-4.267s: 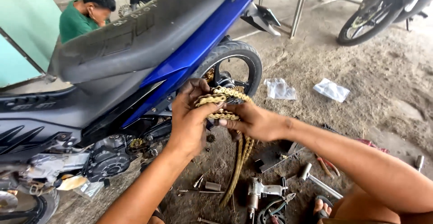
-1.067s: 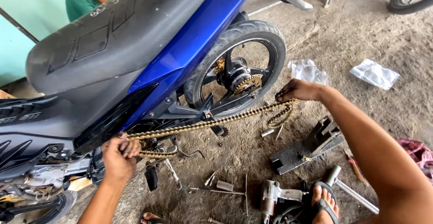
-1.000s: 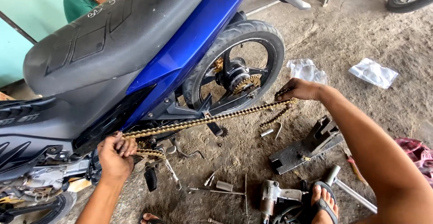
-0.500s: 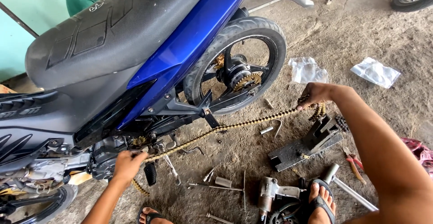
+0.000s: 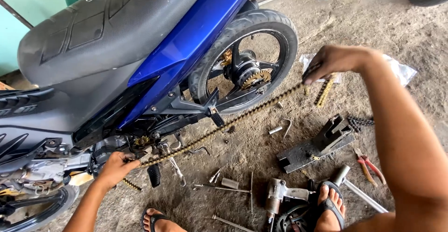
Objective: Replacing a motorcycle chain using a hammer and pliers
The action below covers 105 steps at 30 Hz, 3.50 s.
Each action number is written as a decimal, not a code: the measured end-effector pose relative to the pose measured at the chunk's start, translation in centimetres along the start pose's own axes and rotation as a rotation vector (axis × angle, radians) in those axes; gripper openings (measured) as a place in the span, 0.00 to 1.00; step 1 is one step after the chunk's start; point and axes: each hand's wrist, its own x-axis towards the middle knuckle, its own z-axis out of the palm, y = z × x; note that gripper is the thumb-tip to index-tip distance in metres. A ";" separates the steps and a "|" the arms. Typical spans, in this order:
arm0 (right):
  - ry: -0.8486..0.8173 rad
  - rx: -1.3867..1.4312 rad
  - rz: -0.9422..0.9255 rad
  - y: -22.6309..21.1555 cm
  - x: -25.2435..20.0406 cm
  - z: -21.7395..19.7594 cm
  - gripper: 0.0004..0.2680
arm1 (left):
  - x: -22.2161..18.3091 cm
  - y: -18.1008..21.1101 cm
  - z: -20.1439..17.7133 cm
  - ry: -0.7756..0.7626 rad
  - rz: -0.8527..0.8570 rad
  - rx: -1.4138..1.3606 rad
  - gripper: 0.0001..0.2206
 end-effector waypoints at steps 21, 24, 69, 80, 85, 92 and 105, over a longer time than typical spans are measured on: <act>0.409 -0.529 -0.254 3.8 17.7 8.1 0.14 | 4.4 -3.4 1.8 0.491 0.350 -0.259 0.09; 0.463 -0.555 -0.295 1.6 16.9 7.3 0.08 | 3.3 -2.6 1.8 0.605 0.424 -0.334 0.15; 0.558 0.831 -0.100 10.6 27.1 10.4 0.09 | 3.8 -7.1 2.1 0.692 0.320 -0.459 0.09; 0.250 -0.083 0.132 13.9 30.2 16.3 0.16 | 4.2 -7.6 2.2 0.731 0.325 -0.394 0.09; 0.330 -0.077 -0.087 10.4 31.5 19.3 0.17 | 3.6 -6.5 2.0 0.729 0.329 -0.429 0.09; 0.340 0.208 -0.172 10.5 30.3 17.3 0.09 | 2.0 -3.3 1.0 0.682 0.243 -0.497 0.07; 0.768 0.037 -0.593 3.9 25.1 9.9 0.09 | 2.8 -7.5 -0.4 0.638 0.356 -1.259 0.08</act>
